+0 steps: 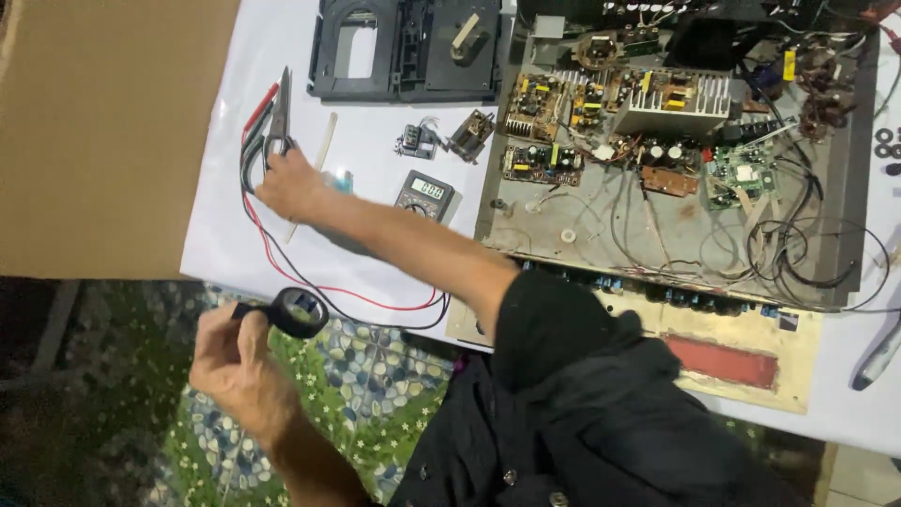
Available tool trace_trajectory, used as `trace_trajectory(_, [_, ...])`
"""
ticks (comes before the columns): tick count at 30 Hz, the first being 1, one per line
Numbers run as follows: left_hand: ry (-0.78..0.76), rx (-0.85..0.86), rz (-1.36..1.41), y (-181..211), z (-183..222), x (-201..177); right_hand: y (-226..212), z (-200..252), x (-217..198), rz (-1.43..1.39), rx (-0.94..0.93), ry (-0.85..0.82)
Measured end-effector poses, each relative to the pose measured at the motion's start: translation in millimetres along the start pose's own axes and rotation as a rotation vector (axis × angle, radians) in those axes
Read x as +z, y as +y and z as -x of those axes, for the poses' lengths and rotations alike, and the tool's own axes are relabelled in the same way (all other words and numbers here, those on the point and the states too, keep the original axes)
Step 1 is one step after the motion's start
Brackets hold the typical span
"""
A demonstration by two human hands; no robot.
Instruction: Insulating wire connections inside an electronic device using electrical tape and scissors.
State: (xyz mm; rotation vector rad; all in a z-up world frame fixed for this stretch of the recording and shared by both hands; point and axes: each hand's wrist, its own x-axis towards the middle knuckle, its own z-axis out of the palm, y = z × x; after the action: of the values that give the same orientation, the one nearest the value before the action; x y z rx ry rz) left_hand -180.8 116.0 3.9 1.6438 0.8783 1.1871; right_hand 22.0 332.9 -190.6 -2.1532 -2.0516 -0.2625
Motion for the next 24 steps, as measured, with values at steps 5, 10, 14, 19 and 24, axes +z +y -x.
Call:
trace_trajectory(5, [0.008, 0.031, -0.117, 1, 0, 0, -25, 0, 12, 0.065, 0.078, 0.440])
trace_trajectory(10, [-0.022, 0.004, -0.105, 2, -9, 3, -13, 14, -13, 0.178, 0.070, 0.585])
trace_trajectory(14, [-0.046, 0.006, -0.069, 7, -8, 7, 4, 13, -33, 0.105, -0.082, 0.559])
trace_trajectory(19, [-0.048, -0.031, -0.008, -2, -8, 12, 28, -27, -59, -0.205, -0.094, 0.527])
trace_trajectory(24, [-0.184, -0.184, 0.240, -15, -13, 20, 79, -45, -118, -0.990, 0.331, 0.588])
